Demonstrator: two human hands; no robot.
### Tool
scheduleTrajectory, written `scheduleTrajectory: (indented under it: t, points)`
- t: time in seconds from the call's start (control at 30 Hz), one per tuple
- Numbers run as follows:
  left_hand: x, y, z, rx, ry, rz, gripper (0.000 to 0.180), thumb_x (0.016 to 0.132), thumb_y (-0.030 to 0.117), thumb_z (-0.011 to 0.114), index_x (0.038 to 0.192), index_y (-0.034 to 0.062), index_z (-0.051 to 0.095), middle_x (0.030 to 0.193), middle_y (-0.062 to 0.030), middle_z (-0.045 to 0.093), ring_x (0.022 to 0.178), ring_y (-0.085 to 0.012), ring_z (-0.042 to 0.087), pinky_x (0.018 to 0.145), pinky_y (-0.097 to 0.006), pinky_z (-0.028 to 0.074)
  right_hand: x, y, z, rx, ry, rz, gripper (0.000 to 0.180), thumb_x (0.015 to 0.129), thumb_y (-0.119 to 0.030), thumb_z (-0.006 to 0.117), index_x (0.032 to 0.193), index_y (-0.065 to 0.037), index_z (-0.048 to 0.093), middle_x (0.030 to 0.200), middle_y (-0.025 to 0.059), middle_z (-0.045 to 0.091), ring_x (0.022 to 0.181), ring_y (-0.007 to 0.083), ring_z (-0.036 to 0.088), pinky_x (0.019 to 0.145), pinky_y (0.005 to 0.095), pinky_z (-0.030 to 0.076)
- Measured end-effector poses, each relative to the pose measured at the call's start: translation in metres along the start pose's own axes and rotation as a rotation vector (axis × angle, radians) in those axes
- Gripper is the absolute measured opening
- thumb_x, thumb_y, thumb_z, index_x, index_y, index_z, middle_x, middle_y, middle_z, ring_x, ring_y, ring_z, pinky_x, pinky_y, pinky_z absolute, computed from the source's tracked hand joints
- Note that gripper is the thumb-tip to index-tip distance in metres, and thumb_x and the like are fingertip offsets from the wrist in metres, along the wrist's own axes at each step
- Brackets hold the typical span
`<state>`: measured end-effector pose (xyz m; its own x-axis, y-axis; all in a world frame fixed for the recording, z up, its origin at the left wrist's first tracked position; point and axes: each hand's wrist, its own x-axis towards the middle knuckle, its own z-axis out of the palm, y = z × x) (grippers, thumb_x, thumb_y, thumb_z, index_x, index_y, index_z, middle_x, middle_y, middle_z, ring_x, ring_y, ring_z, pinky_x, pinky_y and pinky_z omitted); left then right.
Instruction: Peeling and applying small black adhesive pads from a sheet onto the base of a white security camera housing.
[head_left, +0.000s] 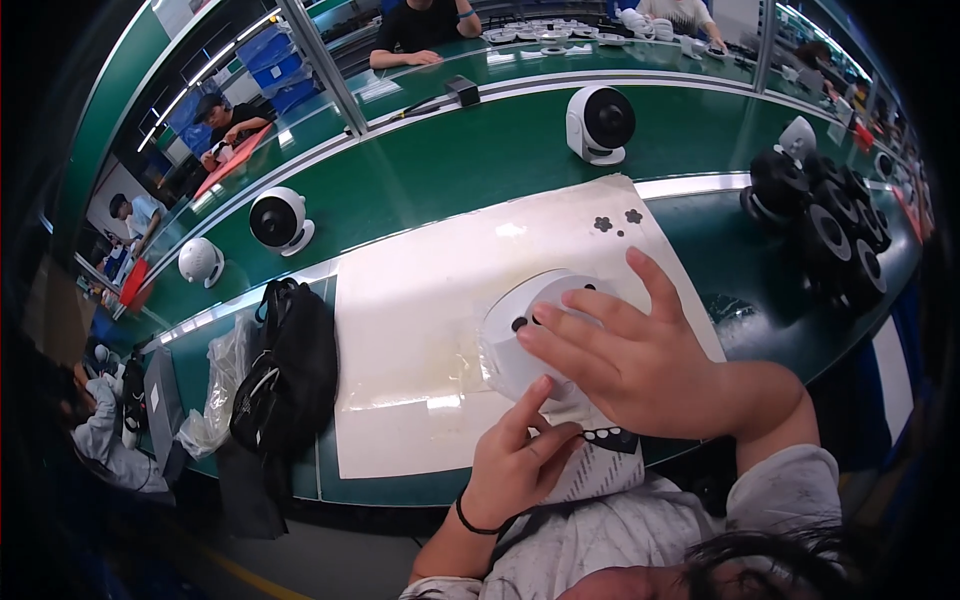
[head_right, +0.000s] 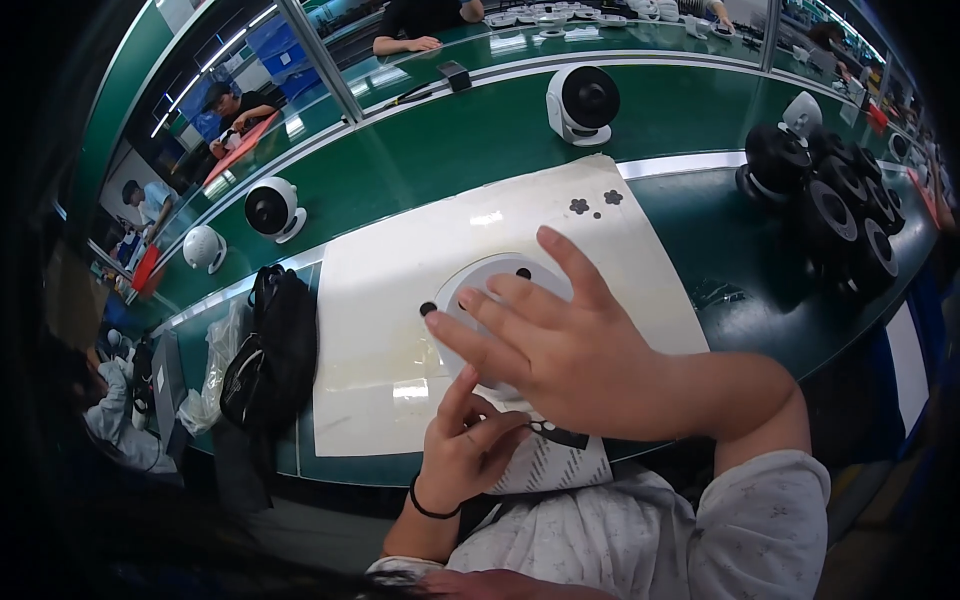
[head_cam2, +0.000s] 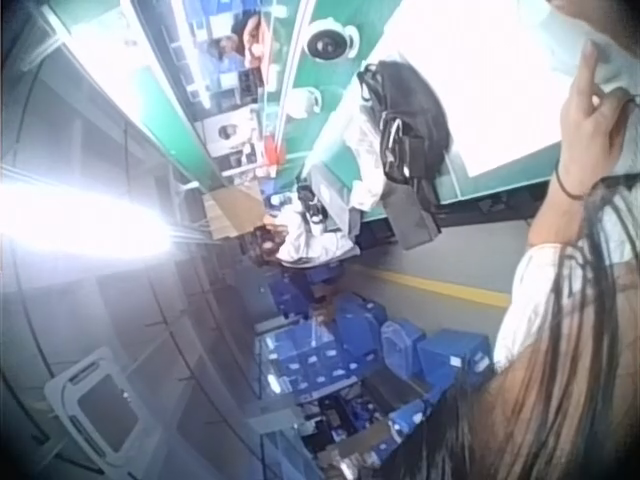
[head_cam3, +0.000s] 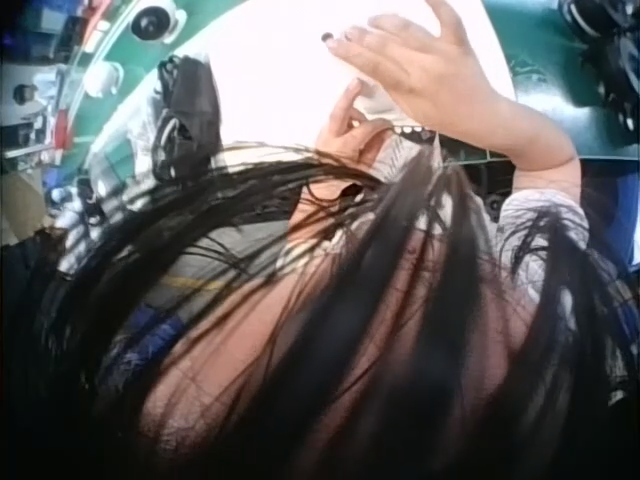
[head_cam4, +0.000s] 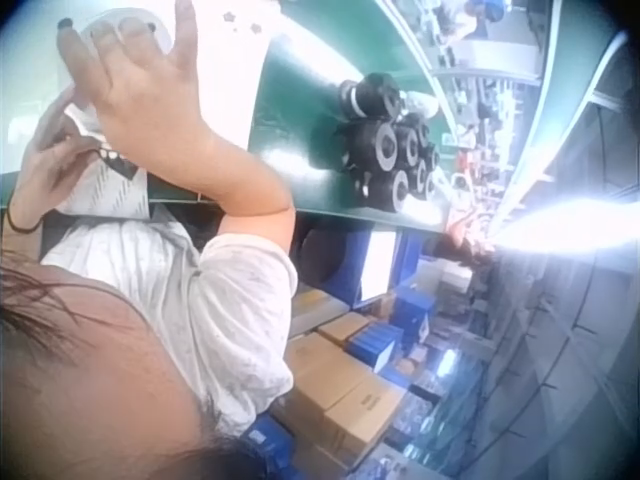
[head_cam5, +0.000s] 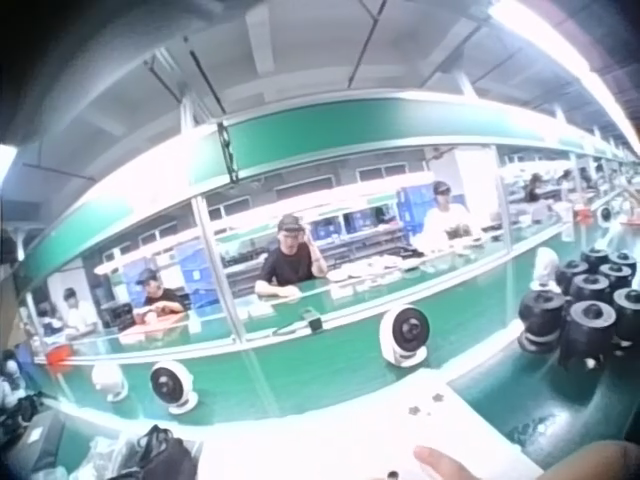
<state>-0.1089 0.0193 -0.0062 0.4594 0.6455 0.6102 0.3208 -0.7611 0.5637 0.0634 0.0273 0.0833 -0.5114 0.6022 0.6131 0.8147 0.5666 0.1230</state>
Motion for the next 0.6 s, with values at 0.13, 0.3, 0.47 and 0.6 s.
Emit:
scheduleTrajectory:
  t: [0.13, 0.3, 0.47, 0.6]
  points:
    - [-0.002, -0.002, 0.003, 0.016, 0.014, 0.006, 0.02, 0.063, 0.006, 0.072, 0.082, 0.0088, 0.065, 0.126, -0.014, 0.045, 0.059, -0.0152, 0.055, 0.055, -0.028, 0.048, -0.004, 0.018, 0.005, 0.242, 0.035, 0.072, 0.03, 0.072, -0.014, 0.065, 0.101, -0.014, 0.058, 0.11, 0.0032, 0.057, 0.109, 0.0189, 0.049, 0.101, 0.0488, 0.019]
    - [0.0, -0.003, 0.005, 0.017, -0.002, 0.002, 0.021, 0.063, 0.005, 0.072, 0.082, 0.0088, 0.065, 0.126, -0.0142, 0.045, 0.06, -0.0158, 0.055, 0.055, -0.028, 0.048, -0.028, 0.02, 0.012, 0.351, 0.127, 0.078, 0.011, 0.07, -0.011, 0.067, 0.08, -0.011, 0.06, 0.119, 0.0086, 0.051, 0.122, 0.0305, 0.036, 0.102, 0.0458, 0.016]
    - [0.003, -0.006, 0.004, 0.025, 0.019, 0.02, 0.022, 0.062, 0.005, 0.072, 0.083, 0.0076, 0.065, 0.126, -0.0142, 0.045, 0.061, -0.0166, 0.056, 0.055, -0.029, 0.048, -0.025, 0.018, 0.012, 0.638, -0.136, 0.124, 0.004, 0.075, -0.011, 0.06, 0.078, -0.009, 0.058, 0.135, 0.0145, 0.035, 0.13, 0.0378, 0.018, 0.102, 0.0475, 0.012]
    - [0.001, -0.009, 0.007, 0.01, 0.034, 0.027, 0.022, 0.063, 0.004, 0.072, 0.083, 0.0075, 0.065, 0.127, -0.014, 0.044, 0.061, -0.0167, 0.056, 0.055, -0.028, 0.048, -0.025, 0.015, 0.017, 0.713, -0.18, 0.165, 0.006, 0.078, -0.014, 0.055, 0.079, -0.009, 0.058, 0.136, 0.0134, 0.033, 0.131, 0.0353, 0.017, 0.101, 0.0504, 0.009]
